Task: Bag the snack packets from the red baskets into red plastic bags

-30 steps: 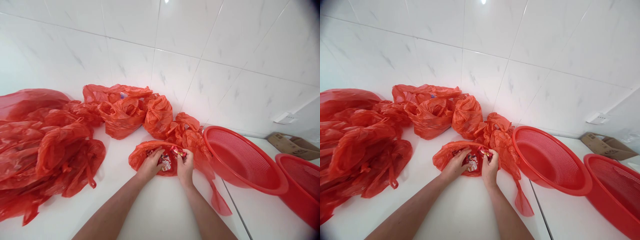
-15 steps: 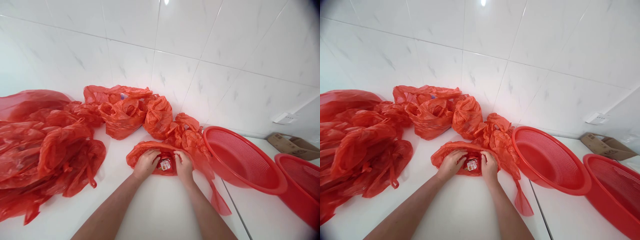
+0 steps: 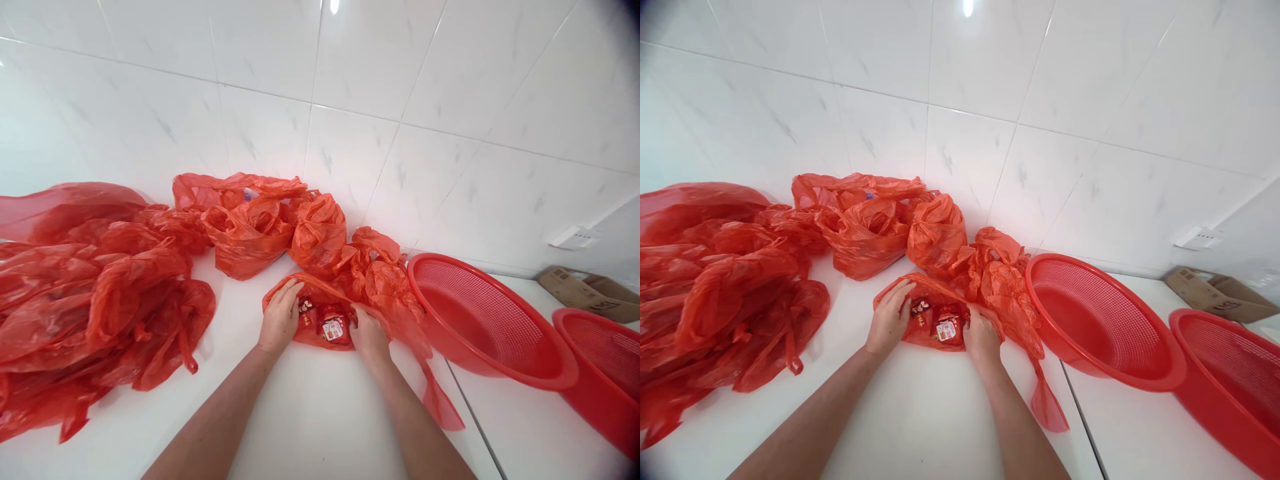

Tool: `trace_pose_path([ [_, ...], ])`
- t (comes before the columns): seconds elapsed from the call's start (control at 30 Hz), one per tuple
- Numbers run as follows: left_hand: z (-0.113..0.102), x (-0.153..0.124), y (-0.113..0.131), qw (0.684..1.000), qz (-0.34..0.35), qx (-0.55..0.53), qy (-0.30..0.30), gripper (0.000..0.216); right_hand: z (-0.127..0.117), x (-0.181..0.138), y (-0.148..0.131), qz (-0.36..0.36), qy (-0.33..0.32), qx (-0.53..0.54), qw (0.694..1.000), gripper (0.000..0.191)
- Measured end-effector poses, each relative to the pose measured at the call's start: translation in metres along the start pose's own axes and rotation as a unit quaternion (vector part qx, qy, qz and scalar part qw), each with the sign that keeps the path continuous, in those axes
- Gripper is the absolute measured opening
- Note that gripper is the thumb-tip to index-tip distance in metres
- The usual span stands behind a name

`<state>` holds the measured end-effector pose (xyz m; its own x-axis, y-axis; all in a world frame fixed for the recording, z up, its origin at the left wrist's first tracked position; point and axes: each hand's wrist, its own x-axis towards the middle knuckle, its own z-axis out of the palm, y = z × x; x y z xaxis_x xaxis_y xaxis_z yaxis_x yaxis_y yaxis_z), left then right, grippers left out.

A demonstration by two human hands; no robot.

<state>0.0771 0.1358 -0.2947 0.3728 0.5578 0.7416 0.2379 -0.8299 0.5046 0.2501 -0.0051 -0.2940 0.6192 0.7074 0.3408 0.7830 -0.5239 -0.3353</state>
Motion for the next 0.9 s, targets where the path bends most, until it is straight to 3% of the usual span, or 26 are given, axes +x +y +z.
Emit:
trace_pose_path([
  [0.1,0.002,0.000,0.000,0.999,0.003,0.011,-0.050,0.031,-0.004,-0.001,-0.001,0.038,0.031,0.020,0.999,0.043],
  [0.23,0.002,0.001,0.000,0.993,-0.007,0.023,-0.115,0.029,-0.008,-0.003,-0.004,0.011,0.084,0.129,0.988,0.037],
  [0.37,0.002,0.001,0.000,0.987,-0.025,0.043,-0.150,0.027,-0.009,-0.005,-0.008,-0.004,0.083,0.205,0.975,0.031],
  [0.6,0.000,0.002,0.004,0.975,-0.063,0.078,-0.197,0.026,-0.006,-0.005,-0.008,0.024,0.069,0.186,0.980,0.033],
  [0.9,-0.003,0.003,0.009,0.969,-0.077,0.097,-0.215,0.027,-0.001,-0.005,-0.008,0.001,0.082,0.176,0.981,0.036],
])
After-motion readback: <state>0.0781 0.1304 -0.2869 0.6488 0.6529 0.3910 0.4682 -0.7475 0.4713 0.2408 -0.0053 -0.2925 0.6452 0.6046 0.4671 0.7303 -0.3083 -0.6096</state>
